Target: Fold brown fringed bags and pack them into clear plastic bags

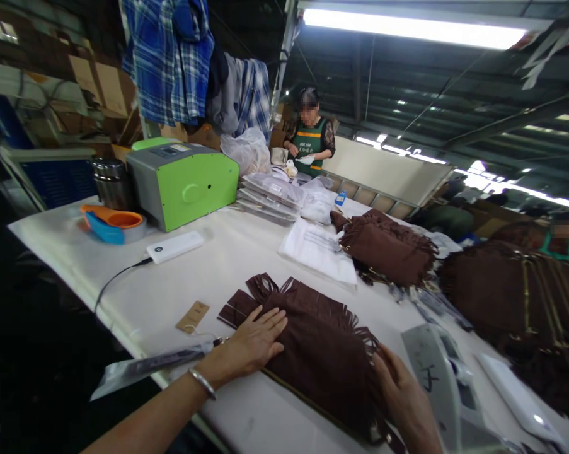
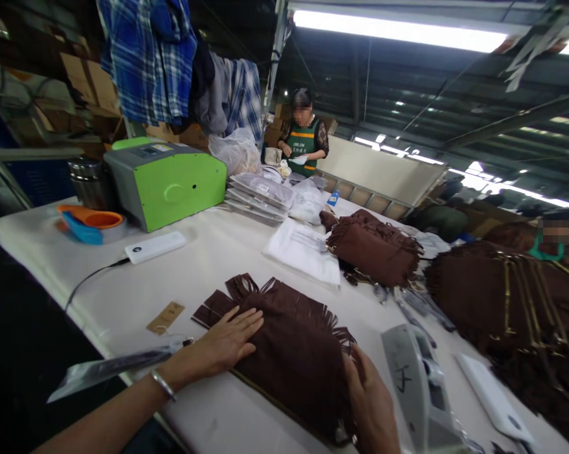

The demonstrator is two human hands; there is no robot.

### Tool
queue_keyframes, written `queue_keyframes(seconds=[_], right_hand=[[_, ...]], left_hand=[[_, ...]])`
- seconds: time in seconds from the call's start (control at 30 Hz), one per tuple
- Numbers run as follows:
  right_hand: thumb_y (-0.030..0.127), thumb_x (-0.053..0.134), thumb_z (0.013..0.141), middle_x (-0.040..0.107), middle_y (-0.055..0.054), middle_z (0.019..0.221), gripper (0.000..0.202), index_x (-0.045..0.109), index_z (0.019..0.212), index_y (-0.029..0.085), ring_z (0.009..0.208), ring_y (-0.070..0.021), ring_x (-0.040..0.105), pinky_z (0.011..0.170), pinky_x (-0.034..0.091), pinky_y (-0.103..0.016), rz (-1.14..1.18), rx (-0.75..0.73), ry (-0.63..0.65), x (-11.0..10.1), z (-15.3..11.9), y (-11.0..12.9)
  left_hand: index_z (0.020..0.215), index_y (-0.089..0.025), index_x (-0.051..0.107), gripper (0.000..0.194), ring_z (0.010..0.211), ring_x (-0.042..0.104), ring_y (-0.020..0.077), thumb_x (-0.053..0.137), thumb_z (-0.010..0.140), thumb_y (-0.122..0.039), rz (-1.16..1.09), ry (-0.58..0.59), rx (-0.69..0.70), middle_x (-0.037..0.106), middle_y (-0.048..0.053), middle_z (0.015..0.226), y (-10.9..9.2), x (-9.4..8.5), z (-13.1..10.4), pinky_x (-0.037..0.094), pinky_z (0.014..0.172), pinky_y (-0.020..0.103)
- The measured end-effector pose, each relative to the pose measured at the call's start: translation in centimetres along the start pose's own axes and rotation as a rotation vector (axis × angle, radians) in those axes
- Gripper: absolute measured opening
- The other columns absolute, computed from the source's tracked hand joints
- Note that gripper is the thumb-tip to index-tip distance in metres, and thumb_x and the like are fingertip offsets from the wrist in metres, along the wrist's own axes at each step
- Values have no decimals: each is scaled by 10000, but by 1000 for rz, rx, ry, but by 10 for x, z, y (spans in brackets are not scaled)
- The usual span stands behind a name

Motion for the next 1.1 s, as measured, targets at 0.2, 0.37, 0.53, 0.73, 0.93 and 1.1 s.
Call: queue_keyframes(seconds=[0.2, 0.37, 0.53, 0.73, 0.93, 1.1], right_hand=[[690, 503, 757, 739, -56, 925, 530, 729, 865, 223, 951, -301, 662, 837, 483, -357, 51, 46, 249, 15, -1, -15], [712, 527, 713, 598, -15, 588, 518, 579, 598, 210, 631, -226, 578, 606, 424, -322, 161, 62, 257, 26, 3, 11], [665, 481, 789, 517, 26, 601, 454, 497, 654, 232, 612, -177, 500, 564, 379, -284, 132, -88, 151, 0, 12, 88], [633, 398, 758, 570, -15, 585, 449, 520, 608, 228, 615, -206, 550, 556, 390, -303, -102, -47, 88, -9, 27, 95], [458, 443, 817, 637, -57, 623, 329, 555, 627, 214, 653, -245, 620, 608, 429, -336, -277, -8, 117, 3, 19, 38], [391, 447, 883, 643, -179, 1178, 395, 609, 1120, 119, 1128, -325, 576, 935, 427, -443, -332, -75, 21, -5, 5, 59]], left_hand=[[1483, -251, 297, 559, 1409, 304, 201, 492, 966, -336, 17, 3, 5, 350, 59, 1520, 4, 4, 1, 165, 1187, 420], [1483, -245, 299, 575, 1406, 312, 207, 514, 955, -328, -25, -46, -19, 356, 63, 1517, 5, 4, -3, 181, 1187, 417], [1493, -233, 272, 605, 1394, 337, 214, 523, 951, -332, -19, -145, -53, 359, 74, 1514, 10, 3, -4, 244, 1173, 404], [1485, -184, 287, 587, 1384, 354, 239, 496, 958, -332, 84, -151, -61, 370, 91, 1506, 13, 11, -1, 310, 1141, 439], [1486, -209, 291, 565, 1388, 348, 228, 467, 968, -351, 131, -184, -44, 375, 71, 1507, 9, 8, -2, 309, 1138, 424], [1461, -209, 357, 526, 1365, 387, 236, 458, 969, -365, 207, -166, 4, 393, 71, 1495, 10, 11, 1, 336, 1115, 418]])
Point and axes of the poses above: each hand's wrist, its own z-axis towards the middle knuckle, its own x-axis out of the palm, y = z × x, the point moved 8 cm from there along z, towards the middle knuckle
